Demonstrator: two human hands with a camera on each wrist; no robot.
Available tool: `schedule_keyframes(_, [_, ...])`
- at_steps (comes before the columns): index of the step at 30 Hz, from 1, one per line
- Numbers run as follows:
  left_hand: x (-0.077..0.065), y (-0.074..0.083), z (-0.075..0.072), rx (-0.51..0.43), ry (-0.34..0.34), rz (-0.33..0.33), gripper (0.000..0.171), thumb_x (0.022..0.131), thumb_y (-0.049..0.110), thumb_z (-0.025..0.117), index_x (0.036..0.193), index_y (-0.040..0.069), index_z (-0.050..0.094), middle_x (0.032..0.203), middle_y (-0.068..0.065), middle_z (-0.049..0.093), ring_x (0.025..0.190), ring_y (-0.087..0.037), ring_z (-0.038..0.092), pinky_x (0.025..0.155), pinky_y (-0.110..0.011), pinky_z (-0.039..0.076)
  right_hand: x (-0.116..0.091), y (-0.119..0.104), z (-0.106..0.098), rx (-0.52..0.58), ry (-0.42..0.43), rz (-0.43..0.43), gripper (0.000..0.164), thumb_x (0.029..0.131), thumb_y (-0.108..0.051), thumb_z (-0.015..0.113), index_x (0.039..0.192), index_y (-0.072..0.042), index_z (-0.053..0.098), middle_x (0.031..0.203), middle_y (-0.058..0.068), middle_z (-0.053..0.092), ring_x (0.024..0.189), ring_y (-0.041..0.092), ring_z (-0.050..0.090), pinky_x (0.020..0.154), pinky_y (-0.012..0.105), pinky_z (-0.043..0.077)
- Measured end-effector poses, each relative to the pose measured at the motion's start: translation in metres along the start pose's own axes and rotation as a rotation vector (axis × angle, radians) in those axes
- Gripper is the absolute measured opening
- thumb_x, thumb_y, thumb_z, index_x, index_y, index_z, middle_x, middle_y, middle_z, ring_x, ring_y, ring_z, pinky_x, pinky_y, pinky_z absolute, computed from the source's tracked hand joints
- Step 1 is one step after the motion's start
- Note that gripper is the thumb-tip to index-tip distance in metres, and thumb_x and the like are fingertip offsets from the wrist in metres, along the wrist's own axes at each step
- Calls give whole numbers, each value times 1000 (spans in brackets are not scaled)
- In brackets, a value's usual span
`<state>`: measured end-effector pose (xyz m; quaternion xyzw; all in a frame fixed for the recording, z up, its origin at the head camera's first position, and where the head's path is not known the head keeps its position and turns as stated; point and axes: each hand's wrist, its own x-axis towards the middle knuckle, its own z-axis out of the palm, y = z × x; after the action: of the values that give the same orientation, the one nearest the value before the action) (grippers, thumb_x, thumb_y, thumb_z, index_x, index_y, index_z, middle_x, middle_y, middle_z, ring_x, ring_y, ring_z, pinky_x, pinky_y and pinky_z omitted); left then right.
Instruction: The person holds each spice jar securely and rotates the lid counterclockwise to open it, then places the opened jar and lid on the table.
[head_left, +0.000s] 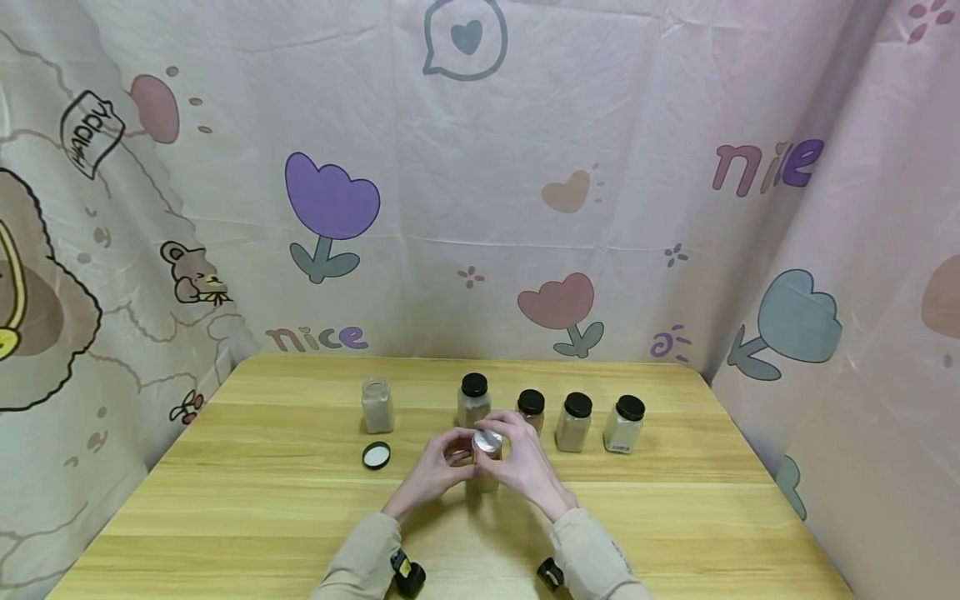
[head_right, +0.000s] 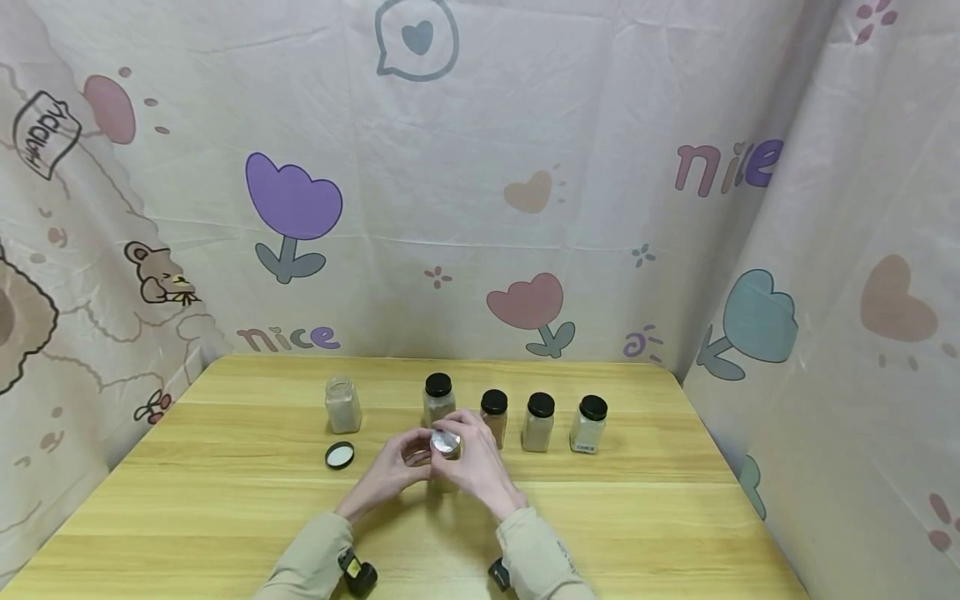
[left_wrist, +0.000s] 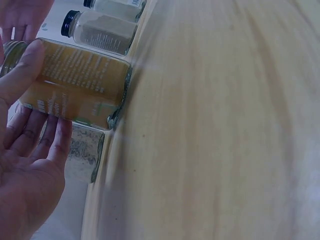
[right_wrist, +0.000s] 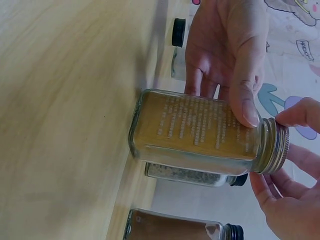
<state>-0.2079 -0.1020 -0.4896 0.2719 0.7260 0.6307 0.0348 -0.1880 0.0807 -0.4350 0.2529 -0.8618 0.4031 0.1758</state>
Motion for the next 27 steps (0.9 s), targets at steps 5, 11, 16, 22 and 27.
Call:
schedule_keyframes(5, [2, 2, 2, -21, 13, -106, 55, 85, 4, 78, 131, -10, 53, 133, -30, 58, 126, -40, 58, 109, -30, 53, -1, 0, 2, -8, 31, 58, 37, 76, -13, 85, 110, -2, 74, 112, 10, 71, 104, 25, 65, 91, 40, 56])
schedule_keyframes(11, [2, 1, 3, -21, 13, -113, 53, 86, 4, 78, 131, -9, 53, 133, -30, 58, 127, -43, 58, 109, -31, 53, -1, 0, 2, -11, 62, 74, 36, 76, -19, 88, 105, -2, 75, 107, 9, 71, 95, 23, 66, 79, 30, 60])
schedule_keyframes(16, [2, 1, 2, -28, 10, -103, 55, 85, 4, 78, 132, -10, 53, 133, -30, 58, 127, -43, 57, 110, -31, 53, -1, -1, 2, -37, 25, 60, 35, 76, -9, 83, 108, -1, 75, 109, 10, 71, 101, 25, 66, 87, 35, 58])
schedule_keyframes(22, [1, 1, 2, -5, 16, -87, 54, 85, 2, 77, 131, -12, 53, 131, -32, 58, 125, -40, 59, 110, -31, 53, -1, 0, 1, -19, -6, 37, 38, 73, -4, 80, 111, 0, 74, 112, 11, 71, 109, 28, 65, 96, 47, 56])
schedule_keyframes(27, [1, 1, 2, -4, 18, -103, 54, 86, 4, 77, 132, -10, 53, 132, -30, 58, 126, -39, 58, 110, -31, 53, -1, 0, 2, -14, 35, 37, 36, 77, -13, 84, 110, -1, 74, 111, 10, 71, 104, 26, 66, 90, 40, 57])
